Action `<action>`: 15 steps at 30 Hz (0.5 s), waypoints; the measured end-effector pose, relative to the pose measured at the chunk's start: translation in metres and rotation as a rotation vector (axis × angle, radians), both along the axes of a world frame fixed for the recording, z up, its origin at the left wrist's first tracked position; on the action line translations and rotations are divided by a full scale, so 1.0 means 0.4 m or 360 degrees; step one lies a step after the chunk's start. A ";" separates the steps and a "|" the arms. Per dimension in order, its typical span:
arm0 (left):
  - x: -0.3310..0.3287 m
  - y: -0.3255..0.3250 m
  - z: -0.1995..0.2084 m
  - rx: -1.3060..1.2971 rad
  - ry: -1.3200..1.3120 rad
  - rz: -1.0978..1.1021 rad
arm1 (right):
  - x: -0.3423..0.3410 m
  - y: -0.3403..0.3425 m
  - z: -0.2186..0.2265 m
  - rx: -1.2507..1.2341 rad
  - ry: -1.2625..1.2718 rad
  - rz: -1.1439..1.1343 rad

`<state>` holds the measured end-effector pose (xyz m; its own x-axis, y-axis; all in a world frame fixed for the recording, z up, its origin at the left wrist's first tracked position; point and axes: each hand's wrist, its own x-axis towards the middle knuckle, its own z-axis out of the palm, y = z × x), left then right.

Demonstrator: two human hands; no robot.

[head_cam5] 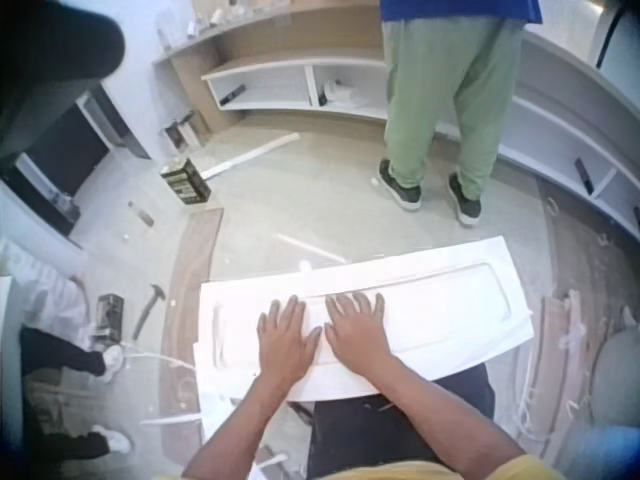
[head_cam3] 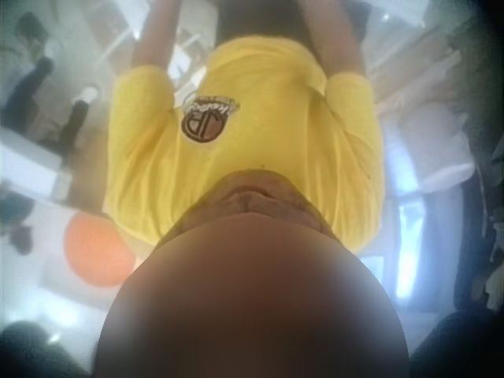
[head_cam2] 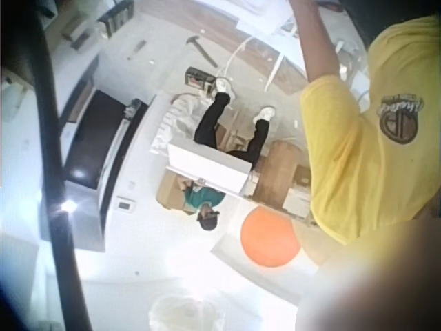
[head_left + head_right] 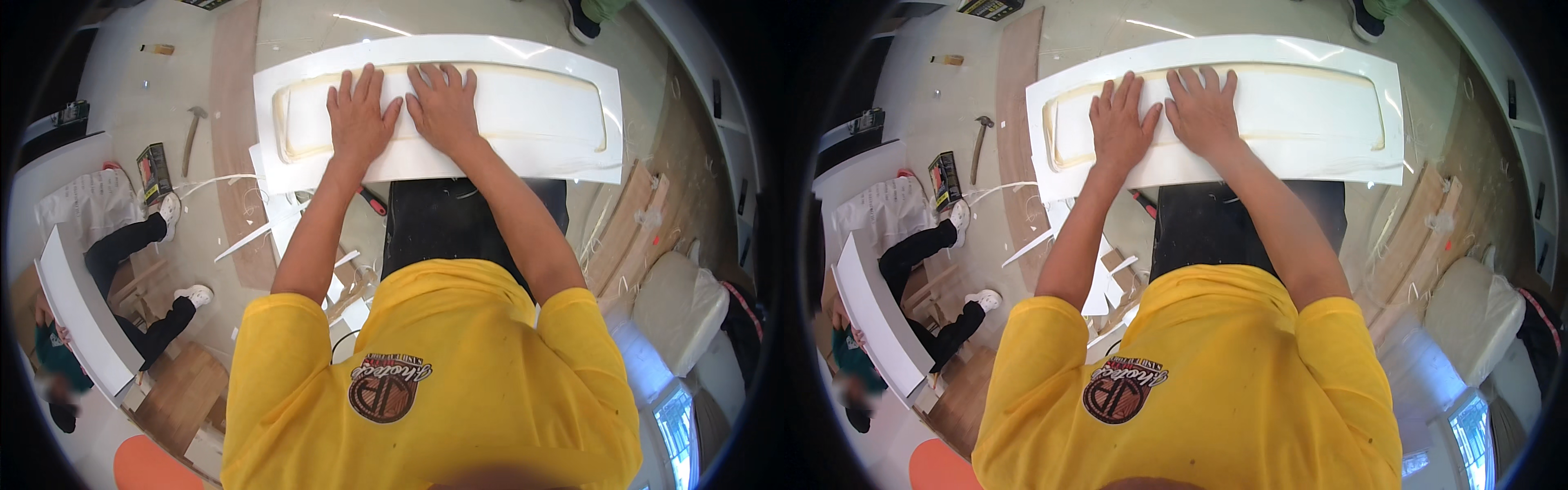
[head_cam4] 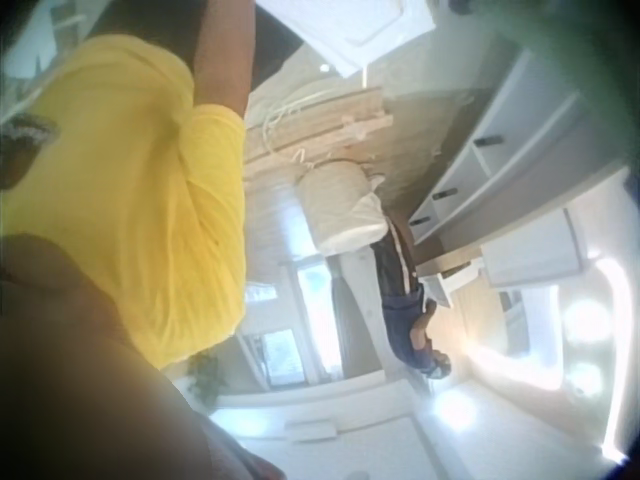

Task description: The person sits on the floor and uses a utility knife to trim excess material from the edges of white cabinet doors. They handle multiple doors, aligning them and carefully cutting along the contours to remove overhangs.

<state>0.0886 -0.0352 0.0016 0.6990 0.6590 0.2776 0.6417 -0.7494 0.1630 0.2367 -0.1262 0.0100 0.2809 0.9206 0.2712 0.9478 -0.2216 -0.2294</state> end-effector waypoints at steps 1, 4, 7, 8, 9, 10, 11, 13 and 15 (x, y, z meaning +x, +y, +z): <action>0.004 0.000 -0.002 0.0004 -0.0027 0.0004 | -0.001 0.002 -0.002 -0.0050 -0.0032 0.0005; 0.005 0.005 -0.006 -0.0013 -0.0085 0.0001 | -0.003 0.013 -0.002 0.0025 -0.0072 0.0036; 0.002 0.005 -0.009 -0.0065 -0.0012 0.0049 | -0.013 0.029 0.009 -0.0139 -0.0067 0.0028; 0.004 0.004 -0.010 -0.0047 -0.0045 0.0036 | -0.016 0.035 0.013 -0.0217 -0.0073 0.0006; 0.007 0.003 -0.011 -0.0046 -0.0059 0.0039 | -0.020 0.038 0.017 -0.0249 -0.0098 -0.0012; 0.011 0.000 -0.012 -0.0036 -0.0086 0.0061 | -0.023 0.041 0.022 -0.0302 -0.0089 0.0010; 0.011 0.000 -0.010 -0.0052 -0.0072 0.0045 | -0.025 0.042 0.026 -0.0295 -0.0095 -0.0008; 0.004 0.007 -0.003 -0.0024 -0.0078 0.0024 | -0.029 0.043 0.034 -0.0344 -0.0059 -0.0002; -0.019 0.033 0.008 -0.0183 -0.0159 0.0035 | -0.032 0.041 0.037 -0.0379 0.0017 -0.0015</action>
<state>0.0810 -0.0221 0.0049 0.6569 0.7052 0.2667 0.6341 -0.7081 0.3106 0.2237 -0.1099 0.0249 0.2916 0.9556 0.0436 0.9432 -0.2796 -0.1794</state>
